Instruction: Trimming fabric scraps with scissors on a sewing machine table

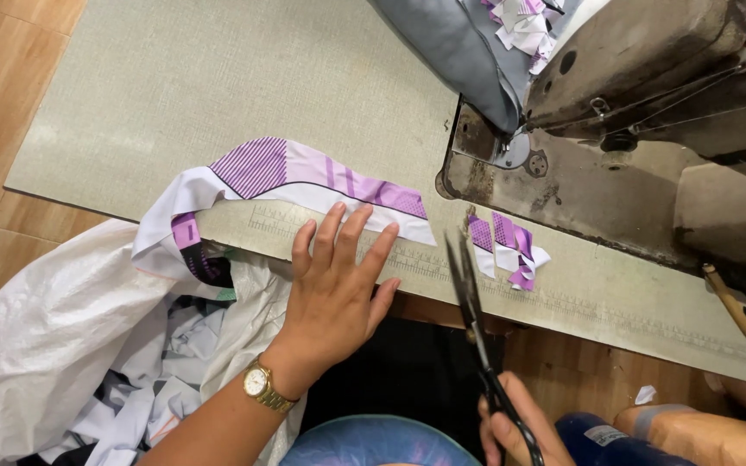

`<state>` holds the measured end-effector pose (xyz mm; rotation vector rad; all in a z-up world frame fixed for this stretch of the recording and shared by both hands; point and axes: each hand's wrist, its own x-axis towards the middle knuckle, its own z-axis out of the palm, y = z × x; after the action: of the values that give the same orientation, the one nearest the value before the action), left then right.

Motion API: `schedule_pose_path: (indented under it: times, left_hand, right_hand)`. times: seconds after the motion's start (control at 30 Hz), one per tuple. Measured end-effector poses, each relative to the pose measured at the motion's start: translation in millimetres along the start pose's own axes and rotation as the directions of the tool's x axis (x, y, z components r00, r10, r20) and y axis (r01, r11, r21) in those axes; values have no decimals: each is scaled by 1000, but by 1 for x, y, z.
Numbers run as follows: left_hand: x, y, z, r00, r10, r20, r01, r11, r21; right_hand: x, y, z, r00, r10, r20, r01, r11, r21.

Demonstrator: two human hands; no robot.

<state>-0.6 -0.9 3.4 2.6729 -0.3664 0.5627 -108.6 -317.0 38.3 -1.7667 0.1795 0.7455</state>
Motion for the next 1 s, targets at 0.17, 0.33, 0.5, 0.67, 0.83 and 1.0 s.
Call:
schedule_pose_path:
  times: [0.17, 0.33, 0.5, 0.67, 0.83, 1.0]
  left_hand:
    - [1, -1, -1, 1000, 1, -12, -2, 999, -42]
    - [1, -1, -1, 1000, -10, 7, 10, 1000, -22]
    - [1, -1, -1, 1000, -11, 14, 11, 999, -37]
    - [3, 0, -4, 1000, -8, 17, 8, 1000, -14]
    - [3, 0, -6, 1000, 4, 8, -4, 1000, -22]
    - [3, -1, -6, 1000, 12, 2, -12, 1000, -27]
  right_hand:
    - [6, -13, 17, 981, 7, 196, -71, 944, 322]
    - [20, -29, 19, 968, -48, 246, -7, 976, 219]
    - [28, -42, 24, 990, -11, 139, 8, 1000, 19]
    - [30, -24, 19, 1000, -26, 12, 27, 999, -23]
    - [24, -10, 16, 998, 14, -58, -13, 1000, 28]
    - [32, -38, 20, 996, -71, 53, 71, 997, -1]
